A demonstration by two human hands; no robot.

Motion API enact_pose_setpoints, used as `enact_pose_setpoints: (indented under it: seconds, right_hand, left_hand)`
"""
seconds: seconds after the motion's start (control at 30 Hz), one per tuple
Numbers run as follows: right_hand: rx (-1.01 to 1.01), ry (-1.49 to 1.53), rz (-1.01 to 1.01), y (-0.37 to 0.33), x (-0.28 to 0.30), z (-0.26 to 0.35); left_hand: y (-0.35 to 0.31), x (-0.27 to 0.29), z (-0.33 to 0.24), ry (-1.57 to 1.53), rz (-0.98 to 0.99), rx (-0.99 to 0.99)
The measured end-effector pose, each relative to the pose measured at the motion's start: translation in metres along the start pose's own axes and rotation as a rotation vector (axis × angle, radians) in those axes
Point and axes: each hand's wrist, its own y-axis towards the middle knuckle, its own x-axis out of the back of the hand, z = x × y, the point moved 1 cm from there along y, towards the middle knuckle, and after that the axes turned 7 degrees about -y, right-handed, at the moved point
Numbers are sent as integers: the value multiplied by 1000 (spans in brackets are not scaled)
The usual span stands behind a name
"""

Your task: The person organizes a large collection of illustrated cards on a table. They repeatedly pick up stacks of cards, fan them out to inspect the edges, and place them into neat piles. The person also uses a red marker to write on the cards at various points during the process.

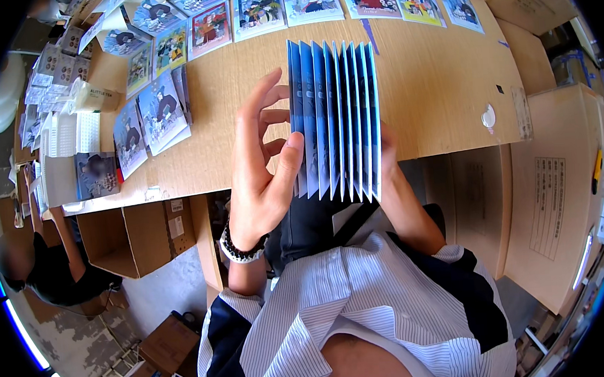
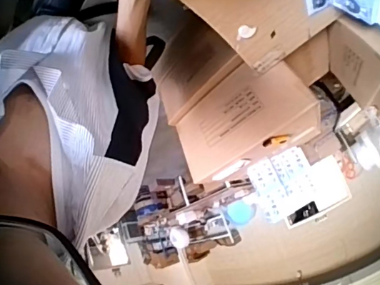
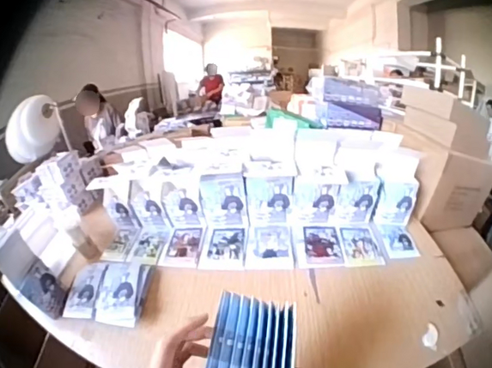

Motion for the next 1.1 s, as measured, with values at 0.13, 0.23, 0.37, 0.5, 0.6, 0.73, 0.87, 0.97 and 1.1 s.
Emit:
enact_pose_setpoints:
  seconds: [0.13, 0.23, 0.37, 0.5, 0.6, 0.73, 0.87, 0.97, 1.1]
  right_hand:
    - [-4, -13, -3, 1, -1, 1]
    - [-2, -16, -19, -2, 4, 1]
    - [8, -47, -52, -3, -4, 0]
    - [-17, -52, -28, -3, -2, 1]
    - [-12, -3, -23, -4, 3, -2]
    - [-36, 9, 10, -2, 0, 0]
    - [-33, 61, 19, 0, -3, -2]
    - [-39, 82, 25, -2, -1, -3]
    - [-40, 74, 47, -2, -2, -3]
  left_hand:
    - [0, 2, 3, 144, 17, -134]
    - [2, 2, 1, 208, 47, -155]
    - [3, 1, -8, 297, 85, -137]
    - [2, 3, -7, 317, 102, -131]
    - [0, -2, -12, 237, 63, -40]
    - [5, -2, -12, 366, 80, -220]
    - [5, -1, -7, 432, 150, -256]
    - [5, 1, -5, 486, 199, -295]
    - [4, -1, -6, 443, 178, -268]
